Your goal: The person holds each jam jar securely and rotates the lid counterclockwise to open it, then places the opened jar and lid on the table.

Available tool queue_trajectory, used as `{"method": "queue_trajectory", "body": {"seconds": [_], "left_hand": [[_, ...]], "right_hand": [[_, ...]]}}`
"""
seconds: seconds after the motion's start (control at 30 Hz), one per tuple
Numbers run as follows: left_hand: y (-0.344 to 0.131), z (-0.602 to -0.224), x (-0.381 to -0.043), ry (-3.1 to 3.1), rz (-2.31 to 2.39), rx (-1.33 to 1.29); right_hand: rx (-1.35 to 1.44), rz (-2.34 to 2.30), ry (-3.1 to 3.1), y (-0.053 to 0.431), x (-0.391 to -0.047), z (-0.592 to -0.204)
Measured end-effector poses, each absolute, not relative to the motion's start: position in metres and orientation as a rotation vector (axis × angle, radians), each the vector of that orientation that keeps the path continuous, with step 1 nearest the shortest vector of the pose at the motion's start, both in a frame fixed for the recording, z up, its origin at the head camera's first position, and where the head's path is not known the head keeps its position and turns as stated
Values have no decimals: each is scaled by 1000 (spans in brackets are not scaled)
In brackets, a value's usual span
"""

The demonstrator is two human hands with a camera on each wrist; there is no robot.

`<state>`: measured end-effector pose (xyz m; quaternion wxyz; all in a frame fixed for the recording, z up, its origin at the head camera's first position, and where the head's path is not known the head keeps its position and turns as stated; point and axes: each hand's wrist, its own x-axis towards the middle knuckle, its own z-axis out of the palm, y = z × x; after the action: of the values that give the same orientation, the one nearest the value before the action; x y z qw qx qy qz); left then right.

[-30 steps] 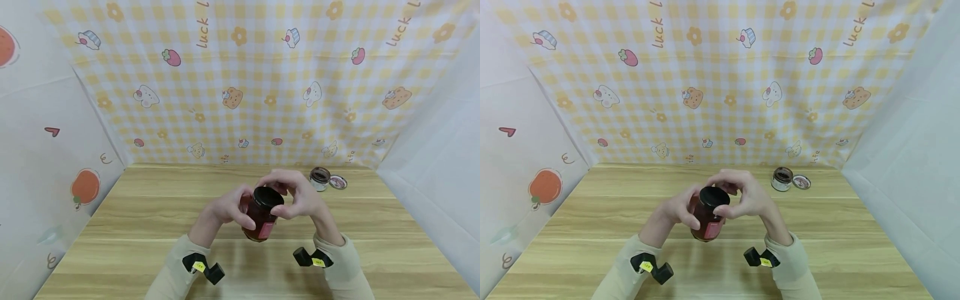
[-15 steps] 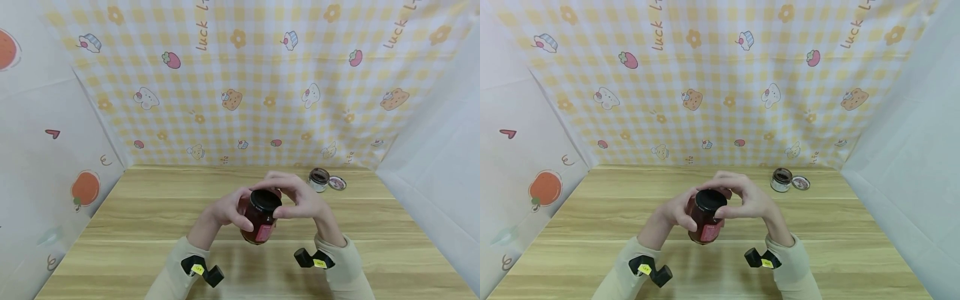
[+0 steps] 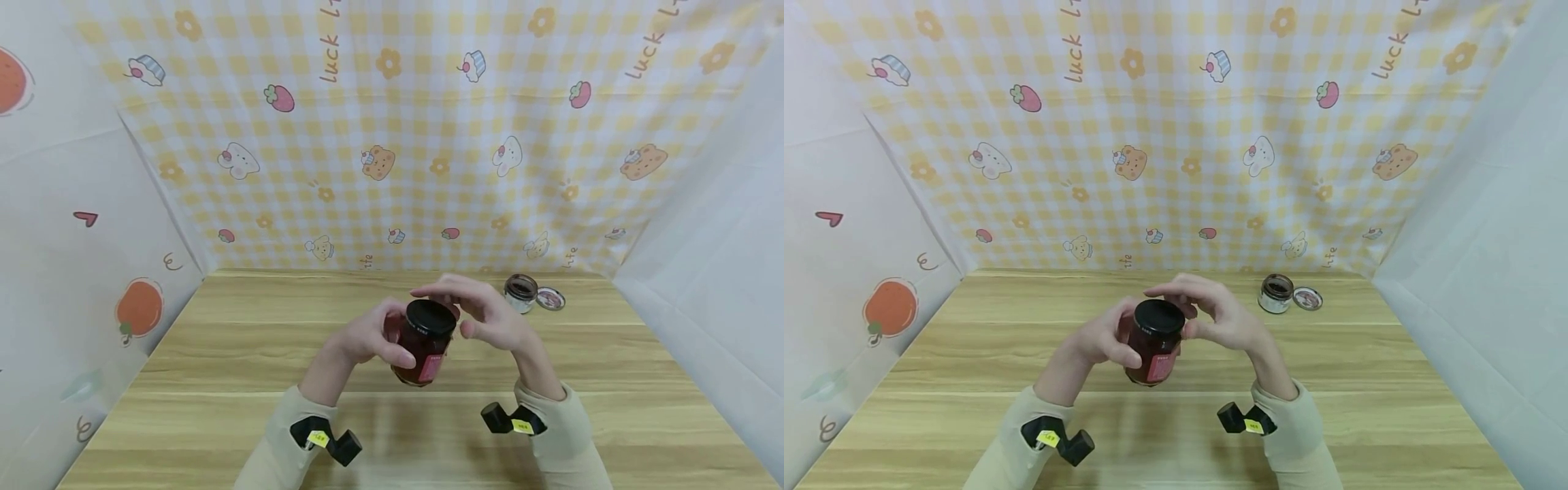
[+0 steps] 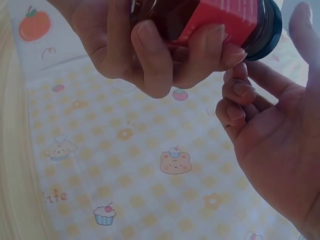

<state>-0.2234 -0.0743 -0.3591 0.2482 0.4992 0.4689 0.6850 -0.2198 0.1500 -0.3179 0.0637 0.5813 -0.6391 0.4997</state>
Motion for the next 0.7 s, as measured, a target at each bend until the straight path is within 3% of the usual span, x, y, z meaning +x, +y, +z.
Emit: {"method": "queue_trajectory", "body": {"seconds": [0.4, 0.7], "left_hand": [[-84, -346, -219, 1772, 1872, 1068], [-78, -339, -212, 2341, 1755, 991]], "right_hand": [[1368, 1261, -2106, 156, -215, -315], [1164, 1093, -2201, 158, -214, -313]]}}
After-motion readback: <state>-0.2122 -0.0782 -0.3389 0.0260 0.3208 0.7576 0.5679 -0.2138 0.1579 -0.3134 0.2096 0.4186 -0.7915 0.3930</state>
